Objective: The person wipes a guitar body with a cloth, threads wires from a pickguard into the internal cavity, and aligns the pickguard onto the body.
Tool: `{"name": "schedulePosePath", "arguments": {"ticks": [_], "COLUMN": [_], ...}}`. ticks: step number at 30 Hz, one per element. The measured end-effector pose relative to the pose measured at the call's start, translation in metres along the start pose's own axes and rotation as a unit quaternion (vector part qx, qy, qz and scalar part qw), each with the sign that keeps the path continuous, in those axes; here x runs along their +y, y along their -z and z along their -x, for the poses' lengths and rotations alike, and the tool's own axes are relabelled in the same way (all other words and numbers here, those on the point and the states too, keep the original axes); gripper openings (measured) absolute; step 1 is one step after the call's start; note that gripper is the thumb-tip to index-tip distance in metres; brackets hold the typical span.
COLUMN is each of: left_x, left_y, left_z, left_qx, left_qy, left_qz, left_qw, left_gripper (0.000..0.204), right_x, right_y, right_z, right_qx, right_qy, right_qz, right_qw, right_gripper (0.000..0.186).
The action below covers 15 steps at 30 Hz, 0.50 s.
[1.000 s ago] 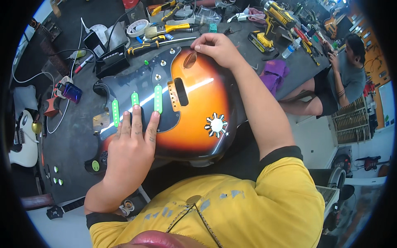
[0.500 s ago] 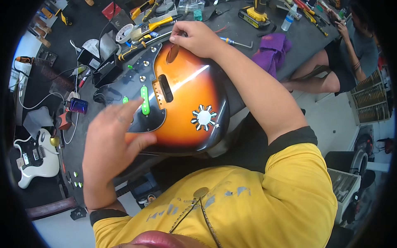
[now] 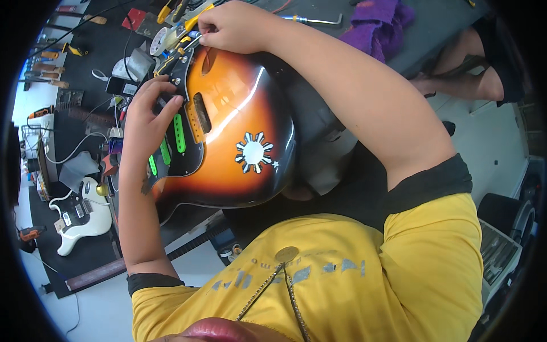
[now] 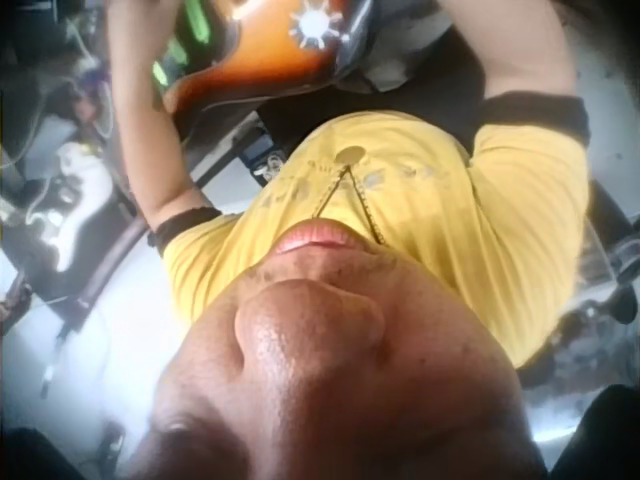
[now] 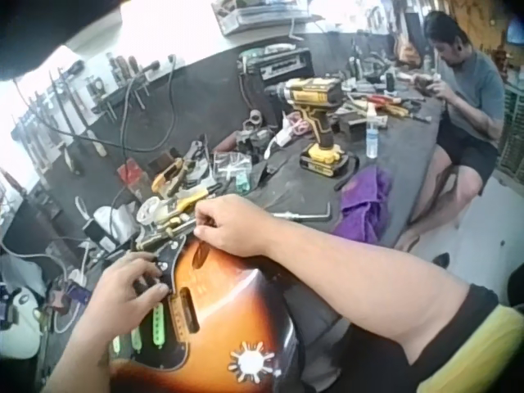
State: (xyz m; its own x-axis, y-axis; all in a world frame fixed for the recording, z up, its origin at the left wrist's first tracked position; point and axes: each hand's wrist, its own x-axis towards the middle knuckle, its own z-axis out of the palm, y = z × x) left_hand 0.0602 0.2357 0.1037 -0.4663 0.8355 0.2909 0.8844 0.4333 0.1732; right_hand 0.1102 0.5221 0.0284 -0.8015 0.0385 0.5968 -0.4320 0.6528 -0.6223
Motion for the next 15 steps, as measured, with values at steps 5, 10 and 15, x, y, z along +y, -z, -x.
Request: {"name": "schedulePosePath", "arguments": {"ticks": [5, 10, 15], "left_x": [-0.0007, -0.0029, 0.0019], "left_y": [-0.0032, -0.0034, -0.0059], "left_z": [0.006, 0.0042, 0.0033], "left_qx": [-0.029, -0.035, -0.054], "left_qy": [0.061, 0.024, 0.042], "left_qz": [0.037, 0.001, -0.006], "left_qw": [0.997, 0.999, 0.998], "left_gripper": [0.013, 0.01, 0.013], "right_x": [-0.0045, -0.0033, -0.0007], "right_y": [0.0005, -0.003, -0.0006], "right_z": [0.0033, 0.0018, -0.0003], "right_qx": [0.022, 0.02, 0.034], "right_qy": [0.013, 0.027, 0.059], "right_qz": [-0.001, 0.013, 0.053], "right_qw": [1.0, 0.999, 0.996], "right_gripper": [0.022, 0.022, 0.022]}}
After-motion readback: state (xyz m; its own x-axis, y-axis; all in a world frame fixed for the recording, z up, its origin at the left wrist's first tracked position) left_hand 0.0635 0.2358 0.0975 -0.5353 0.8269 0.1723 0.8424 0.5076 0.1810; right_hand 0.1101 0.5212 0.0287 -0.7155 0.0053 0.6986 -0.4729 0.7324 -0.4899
